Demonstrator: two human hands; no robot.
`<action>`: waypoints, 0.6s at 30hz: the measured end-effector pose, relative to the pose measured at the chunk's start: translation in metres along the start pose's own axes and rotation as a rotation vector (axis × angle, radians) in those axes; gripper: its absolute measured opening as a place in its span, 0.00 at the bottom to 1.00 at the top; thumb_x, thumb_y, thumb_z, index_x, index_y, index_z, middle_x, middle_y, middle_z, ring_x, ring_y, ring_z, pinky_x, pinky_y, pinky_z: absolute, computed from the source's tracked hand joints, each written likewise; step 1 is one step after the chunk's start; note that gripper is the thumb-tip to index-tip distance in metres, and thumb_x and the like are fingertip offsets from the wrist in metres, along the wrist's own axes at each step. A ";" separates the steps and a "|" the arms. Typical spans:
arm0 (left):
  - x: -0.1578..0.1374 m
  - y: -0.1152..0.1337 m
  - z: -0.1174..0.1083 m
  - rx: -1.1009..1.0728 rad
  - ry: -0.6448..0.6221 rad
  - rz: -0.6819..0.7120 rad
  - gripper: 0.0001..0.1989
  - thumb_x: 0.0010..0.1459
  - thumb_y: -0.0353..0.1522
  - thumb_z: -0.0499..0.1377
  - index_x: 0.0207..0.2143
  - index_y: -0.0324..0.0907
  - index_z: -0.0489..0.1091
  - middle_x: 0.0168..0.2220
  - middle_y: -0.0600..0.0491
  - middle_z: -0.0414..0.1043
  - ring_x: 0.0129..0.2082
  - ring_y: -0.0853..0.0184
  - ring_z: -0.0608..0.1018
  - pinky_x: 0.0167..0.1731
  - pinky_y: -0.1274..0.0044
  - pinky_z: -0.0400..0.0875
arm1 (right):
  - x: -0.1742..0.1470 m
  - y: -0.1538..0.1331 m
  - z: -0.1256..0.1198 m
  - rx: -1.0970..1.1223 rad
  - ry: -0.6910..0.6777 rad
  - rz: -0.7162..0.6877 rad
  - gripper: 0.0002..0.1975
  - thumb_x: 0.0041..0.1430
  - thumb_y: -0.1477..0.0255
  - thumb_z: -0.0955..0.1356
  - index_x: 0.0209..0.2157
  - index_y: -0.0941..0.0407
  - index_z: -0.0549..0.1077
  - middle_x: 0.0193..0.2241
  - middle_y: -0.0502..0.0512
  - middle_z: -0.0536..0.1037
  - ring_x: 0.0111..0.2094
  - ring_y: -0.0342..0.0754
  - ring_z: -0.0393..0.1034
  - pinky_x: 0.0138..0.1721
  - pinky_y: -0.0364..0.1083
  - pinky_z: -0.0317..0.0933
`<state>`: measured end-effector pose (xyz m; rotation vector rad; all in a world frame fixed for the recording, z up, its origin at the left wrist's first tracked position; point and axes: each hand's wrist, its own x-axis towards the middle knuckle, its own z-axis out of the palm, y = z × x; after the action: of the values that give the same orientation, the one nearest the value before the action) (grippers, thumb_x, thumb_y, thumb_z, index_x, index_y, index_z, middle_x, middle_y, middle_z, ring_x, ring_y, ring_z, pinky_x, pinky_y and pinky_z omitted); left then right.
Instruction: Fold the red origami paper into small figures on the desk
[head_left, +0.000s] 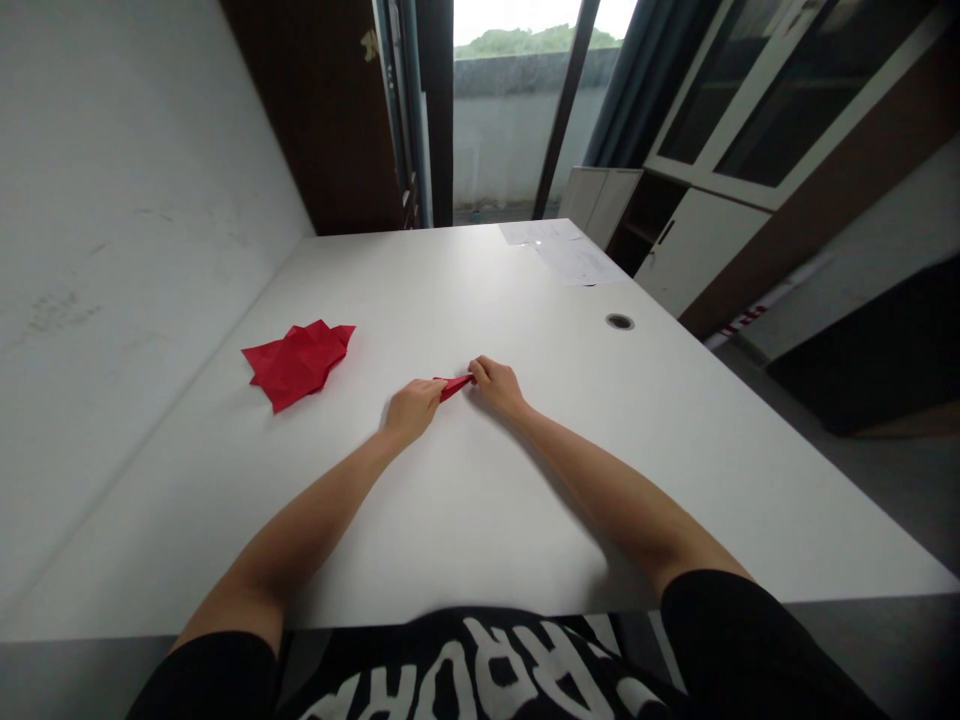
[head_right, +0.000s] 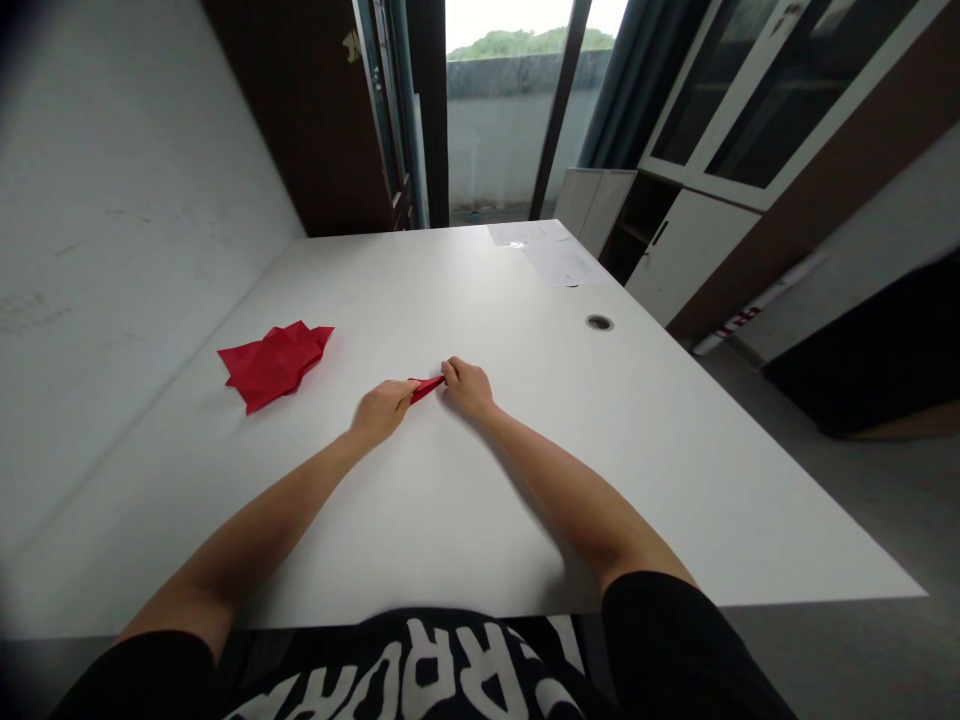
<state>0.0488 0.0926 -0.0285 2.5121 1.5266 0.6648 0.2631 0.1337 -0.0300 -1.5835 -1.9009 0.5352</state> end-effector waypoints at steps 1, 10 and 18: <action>0.000 -0.002 0.000 -0.031 0.020 -0.027 0.20 0.69 0.30 0.49 0.57 0.48 0.73 0.55 0.52 0.77 0.53 0.62 0.78 0.57 0.69 0.71 | -0.001 -0.002 0.000 0.076 -0.001 -0.003 0.19 0.72 0.62 0.56 0.41 0.54 0.75 0.33 0.53 0.82 0.33 0.45 0.74 0.37 0.43 0.60; -0.001 0.007 -0.005 -0.286 0.259 -0.096 0.20 0.69 0.29 0.48 0.58 0.46 0.71 0.57 0.52 0.75 0.57 0.65 0.77 0.60 0.69 0.70 | -0.022 -0.037 0.012 0.554 -0.185 0.005 0.16 0.65 0.61 0.66 0.50 0.55 0.72 0.36 0.54 0.83 0.31 0.44 0.77 0.38 0.44 0.69; -0.007 0.019 0.002 -0.373 0.268 -0.029 0.21 0.69 0.30 0.48 0.62 0.46 0.67 0.61 0.50 0.72 0.59 0.64 0.75 0.62 0.67 0.69 | -0.036 -0.045 0.019 0.230 -0.026 -0.050 0.16 0.71 0.65 0.58 0.45 0.56 0.73 0.36 0.56 0.82 0.35 0.49 0.76 0.38 0.45 0.65</action>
<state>0.0626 0.0771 -0.0264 2.1860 1.3540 1.1975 0.2208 0.0910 -0.0217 -1.3839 -1.8201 0.7281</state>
